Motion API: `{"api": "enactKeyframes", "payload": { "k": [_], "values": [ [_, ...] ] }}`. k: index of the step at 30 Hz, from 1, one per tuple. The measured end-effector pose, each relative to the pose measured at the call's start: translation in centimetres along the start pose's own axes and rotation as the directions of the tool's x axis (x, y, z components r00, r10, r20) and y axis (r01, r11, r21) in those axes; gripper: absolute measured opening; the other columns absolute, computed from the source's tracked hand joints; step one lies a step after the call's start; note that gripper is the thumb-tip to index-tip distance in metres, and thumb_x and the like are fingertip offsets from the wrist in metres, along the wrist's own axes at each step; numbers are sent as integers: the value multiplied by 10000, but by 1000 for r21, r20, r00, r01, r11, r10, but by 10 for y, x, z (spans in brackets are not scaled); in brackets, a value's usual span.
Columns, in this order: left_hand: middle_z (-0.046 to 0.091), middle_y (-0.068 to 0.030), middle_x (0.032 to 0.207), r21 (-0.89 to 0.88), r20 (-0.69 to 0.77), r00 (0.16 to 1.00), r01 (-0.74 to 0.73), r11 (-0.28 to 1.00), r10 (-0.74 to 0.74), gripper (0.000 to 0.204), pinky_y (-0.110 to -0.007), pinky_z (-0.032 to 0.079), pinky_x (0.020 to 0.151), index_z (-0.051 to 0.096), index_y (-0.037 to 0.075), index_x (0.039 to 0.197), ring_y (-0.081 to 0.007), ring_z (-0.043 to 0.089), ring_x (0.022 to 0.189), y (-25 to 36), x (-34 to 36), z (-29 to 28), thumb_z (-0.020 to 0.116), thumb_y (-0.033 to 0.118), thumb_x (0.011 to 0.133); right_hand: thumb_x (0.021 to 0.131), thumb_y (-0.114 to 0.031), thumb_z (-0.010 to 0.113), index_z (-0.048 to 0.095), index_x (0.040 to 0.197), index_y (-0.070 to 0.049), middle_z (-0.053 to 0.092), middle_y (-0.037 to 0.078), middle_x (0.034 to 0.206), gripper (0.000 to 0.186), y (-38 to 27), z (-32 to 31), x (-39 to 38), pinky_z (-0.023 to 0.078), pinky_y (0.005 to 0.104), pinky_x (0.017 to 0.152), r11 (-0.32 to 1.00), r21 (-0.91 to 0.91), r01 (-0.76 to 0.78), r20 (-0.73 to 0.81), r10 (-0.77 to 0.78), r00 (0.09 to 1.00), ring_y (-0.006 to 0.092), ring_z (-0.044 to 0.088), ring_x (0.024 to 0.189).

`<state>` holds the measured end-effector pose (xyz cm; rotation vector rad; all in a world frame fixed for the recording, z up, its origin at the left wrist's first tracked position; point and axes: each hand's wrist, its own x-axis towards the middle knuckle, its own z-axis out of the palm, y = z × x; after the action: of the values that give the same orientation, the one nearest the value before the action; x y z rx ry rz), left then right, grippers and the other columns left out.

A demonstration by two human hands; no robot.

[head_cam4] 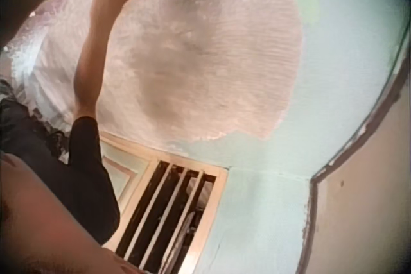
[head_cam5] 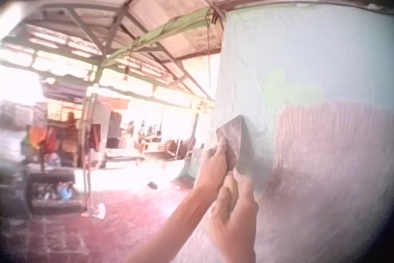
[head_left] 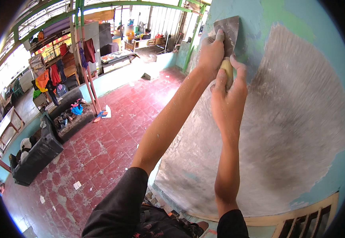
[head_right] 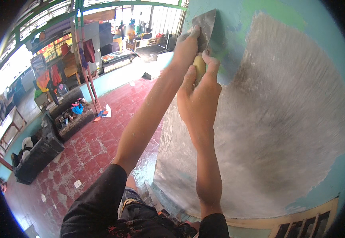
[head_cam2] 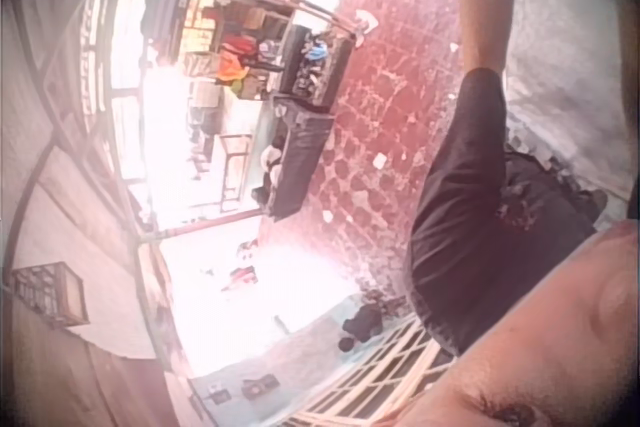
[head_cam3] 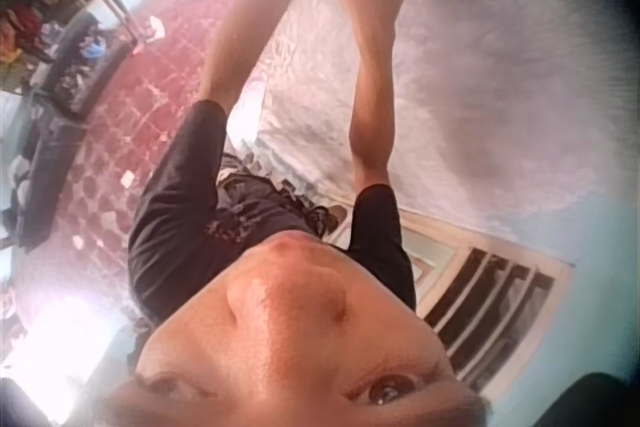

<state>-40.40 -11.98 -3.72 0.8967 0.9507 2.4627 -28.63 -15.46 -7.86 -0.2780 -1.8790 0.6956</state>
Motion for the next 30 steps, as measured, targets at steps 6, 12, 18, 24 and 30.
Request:
{"api": "enactKeyframes", "payload": {
  "k": [6, 12, 18, 24, 30],
  "values": [
    [619, -123, 957, 9, -53, 999, -9, 1000, 9, 425, -303, 486, 658, 550, -80, 1062, -141, 570, 787, 2, -8, 2, 510, 338, 998, 988, -175, 474, 456, 1311, 24, 614, 221, 1061, 380, 4, -5, 0, 563, 326, 730, 1000, 2, -25, 31, 25, 999, 233, 667, 917],
    [643, -135, 870, 150, -63, 996, -54, 987, 65, 445, -306, 501, 657, 587, -70, 1005, -158, 617, 754, 14, 14, 4, 502, 367, 990, 977, -171, 479, 458, 1295, 30, 617, 283, 1136, 377, -1, 1, 23, 516, 403, 865, 998, -65, 17, 20, -15, 1000, 356, 664, 987],
    [665, -168, 954, 203, -84, 995, -26, 979, 44, 536, -333, 501, 756, 597, -107, 1114, -202, 626, 849, -5, 29, -19, 518, 404, 972, 953, -73, 477, 415, 1200, 33, 646, 329, 928, 276, -8, 5, 5, 574, 450, 704, 985, -65, 162, -17, -163, 986, 449, 663, 879],
    [657, -140, 915, 176, -97, 995, -16, 984, 33, 488, -320, 488, 679, 626, -113, 1022, -179, 606, 772, 13, -5, 12, 482, 352, 999, 948, -69, 488, 428, 1202, 12, 653, 317, 918, 273, -6, -7, 7, 564, 462, 728, 991, -101, 83, -41, -87, 995, 450, 666, 870],
    [648, -201, 1049, 207, -101, 989, -89, 974, 112, 575, -337, 489, 820, 594, -142, 1091, -233, 621, 928, -8, -4, 9, 494, 414, 984, 971, -149, 480, 476, 1273, 38, 631, 279, 1092, 355, -11, -25, -4, 519, 402, 825, 995, -21, -103, 73, 104, 992, 370, 676, 935]
  ]
}}
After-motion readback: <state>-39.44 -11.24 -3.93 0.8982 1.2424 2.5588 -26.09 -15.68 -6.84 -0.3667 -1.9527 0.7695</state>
